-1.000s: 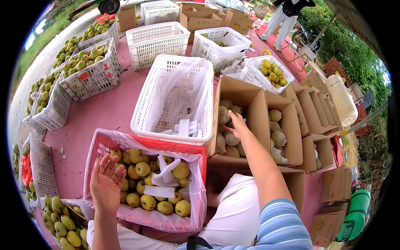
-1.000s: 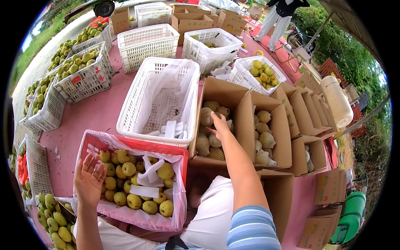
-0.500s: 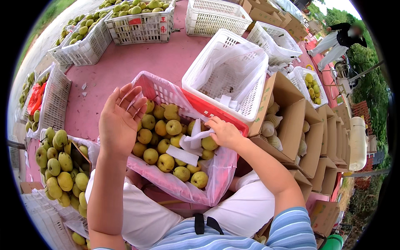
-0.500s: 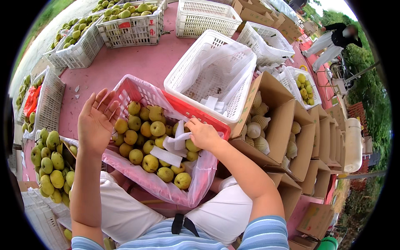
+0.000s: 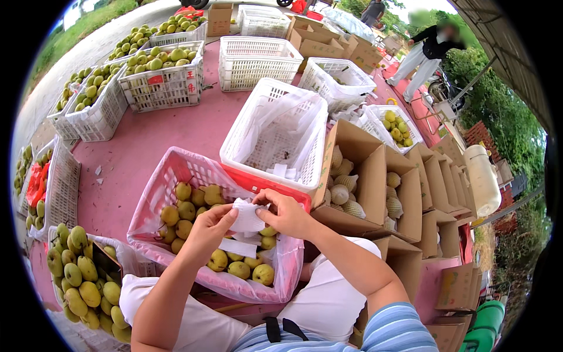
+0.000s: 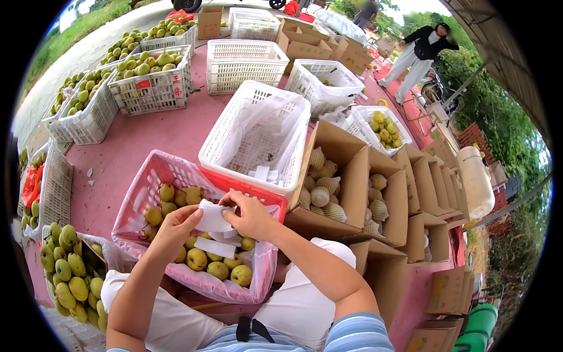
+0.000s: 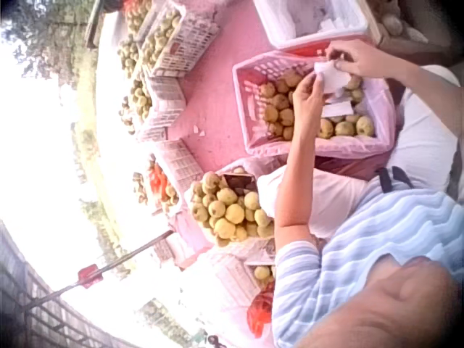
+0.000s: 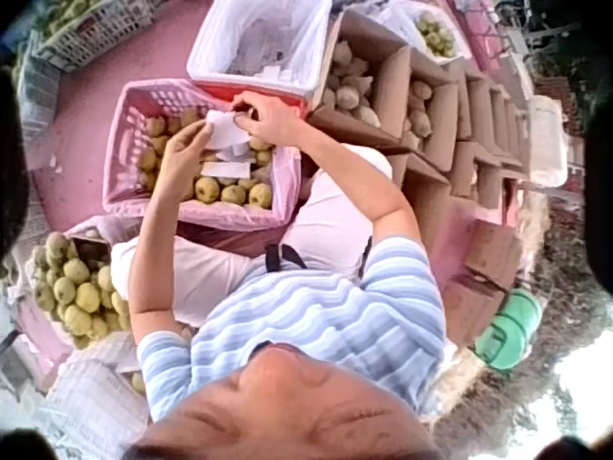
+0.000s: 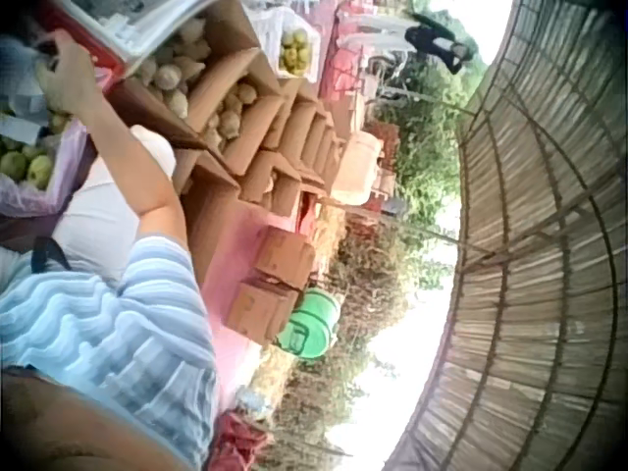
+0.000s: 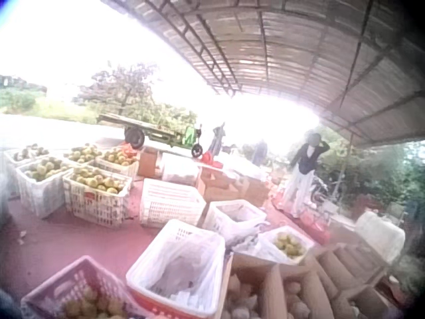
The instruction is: The person sits on the ground and repeatedly picks pears from a basket, wraps each one in a white foam net, and places it into a cardboard box. The process is repeated continuously throughout the clip.
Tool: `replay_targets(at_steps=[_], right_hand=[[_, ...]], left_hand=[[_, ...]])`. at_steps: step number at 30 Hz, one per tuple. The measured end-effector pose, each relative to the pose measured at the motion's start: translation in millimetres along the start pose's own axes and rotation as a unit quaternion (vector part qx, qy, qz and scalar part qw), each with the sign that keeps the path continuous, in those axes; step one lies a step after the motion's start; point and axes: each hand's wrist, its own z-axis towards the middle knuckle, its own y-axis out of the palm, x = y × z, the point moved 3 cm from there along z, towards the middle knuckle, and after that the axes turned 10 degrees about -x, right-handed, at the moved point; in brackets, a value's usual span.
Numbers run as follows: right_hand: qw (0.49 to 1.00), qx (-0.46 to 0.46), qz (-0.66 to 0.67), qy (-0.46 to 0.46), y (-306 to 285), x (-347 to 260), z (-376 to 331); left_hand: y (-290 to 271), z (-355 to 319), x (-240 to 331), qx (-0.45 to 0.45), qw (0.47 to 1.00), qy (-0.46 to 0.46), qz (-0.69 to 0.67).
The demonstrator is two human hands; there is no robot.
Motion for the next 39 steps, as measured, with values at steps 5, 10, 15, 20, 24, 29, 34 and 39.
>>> replay_targets(at_steps=[5, 10, 15, 20, 24, 29, 34, 39], right_hand=[[0.981, 0.17, -0.044, -0.081, 3.0, -28.2, -33.2], [0.985, 0.131, 0.058, -0.097, 39.6, -9.9, -25.7], [0.977, 0.153, -0.032, -0.147, 21.5, -20.4, -47.3], [0.96, 0.199, -0.155, -0.122, 17.1, -13.0, -47.8], [0.964, 0.142, -0.218, -0.048, 17.7, -6.9, -46.0], [0.968, 0.118, -0.219, -0.022, 17.3, -4.5, -52.1], [0.965, 0.149, -0.212, -0.044, 20.5, 3.7, -45.1], [0.98, 0.108, -0.167, -0.021, 25.1, 8.2, -37.3]], left_hand=[[12.8, -6.5, 4.8, 0.043, 0.995, 0.079, -0.032], [25.3, -17.5, -7.0, -0.094, 0.969, 0.048, -0.225], [35.9, -8.4, -12.9, -0.103, 0.979, 0.081, -0.158], [20.9, 6.5, -26.6, -0.063, 0.995, 0.076, -0.006], [45.9, 9.0, -26.1, -0.034, 0.992, 0.089, 0.085], [66.0, 0.6, -21.0, 0.022, 0.96, 0.084, 0.266], [54.1, 11.8, -26.2, -0.018, 0.941, 0.209, 0.265], [35.9, 4.0, -17.9, 0.054, 0.897, 0.227, 0.375]])
